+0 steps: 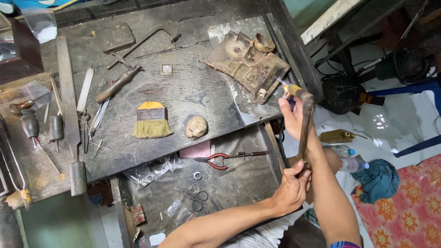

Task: Soldering a small jewelry component using a blowtorch and pliers at a workbench

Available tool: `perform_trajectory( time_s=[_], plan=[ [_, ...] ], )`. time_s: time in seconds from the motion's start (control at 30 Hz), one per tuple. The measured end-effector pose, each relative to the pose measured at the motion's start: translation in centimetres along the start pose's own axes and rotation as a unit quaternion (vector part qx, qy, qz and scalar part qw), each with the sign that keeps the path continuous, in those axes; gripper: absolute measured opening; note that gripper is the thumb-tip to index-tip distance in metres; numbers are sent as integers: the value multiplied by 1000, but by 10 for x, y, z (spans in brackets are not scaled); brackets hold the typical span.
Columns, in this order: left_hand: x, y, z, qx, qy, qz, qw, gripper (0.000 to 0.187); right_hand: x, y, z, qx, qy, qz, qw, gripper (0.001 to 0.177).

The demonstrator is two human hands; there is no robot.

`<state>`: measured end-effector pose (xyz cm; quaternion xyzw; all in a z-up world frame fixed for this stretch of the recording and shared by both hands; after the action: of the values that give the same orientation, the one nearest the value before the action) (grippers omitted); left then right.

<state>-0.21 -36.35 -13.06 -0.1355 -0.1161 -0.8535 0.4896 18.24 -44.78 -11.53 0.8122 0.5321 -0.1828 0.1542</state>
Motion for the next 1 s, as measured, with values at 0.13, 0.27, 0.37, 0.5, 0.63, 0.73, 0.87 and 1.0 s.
perform_trajectory(
  time_s=[0.13,0.27,0.37,0.5,0.63,0.73,0.87,1.0],
  plan=[
    [2,-3,-6,38,8,3,999,11,2,-33,-44,-78,8,-61,995,34],
    [-2,-7,-4,111,51,34,992,44,20,-73,-47,19,-12,-232,973,30],
    [-7,-8,19,155,52,42,986,33,25,-90,-23,25,-41,-307,951,16],
    [-5,-12,17,144,64,29,987,32,35,-107,-18,55,-108,-403,907,25],
    [-4,-16,4,129,54,37,989,29,35,-117,-39,52,-92,-405,908,31],
    [-1,-15,-7,104,69,42,991,30,26,-123,-29,127,88,-375,914,36],
    [-8,-11,-5,102,45,77,991,31,-16,-122,-15,140,141,-169,965,48],
    [-14,-3,-3,59,-30,101,993,34,-74,-158,22,55,128,66,988,38]
  ],
)
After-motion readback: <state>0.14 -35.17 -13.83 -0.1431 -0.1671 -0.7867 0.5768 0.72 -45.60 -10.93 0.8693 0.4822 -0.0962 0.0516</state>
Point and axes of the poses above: each hand's wrist, its own y-axis towards the middle knuckle, its own x-axis out of the palm, z = x × y, the point moved 10 cm from there along y, towards the middle knuckle, and after that the axes turned 7 degrees about z, right-handed, at the moved point
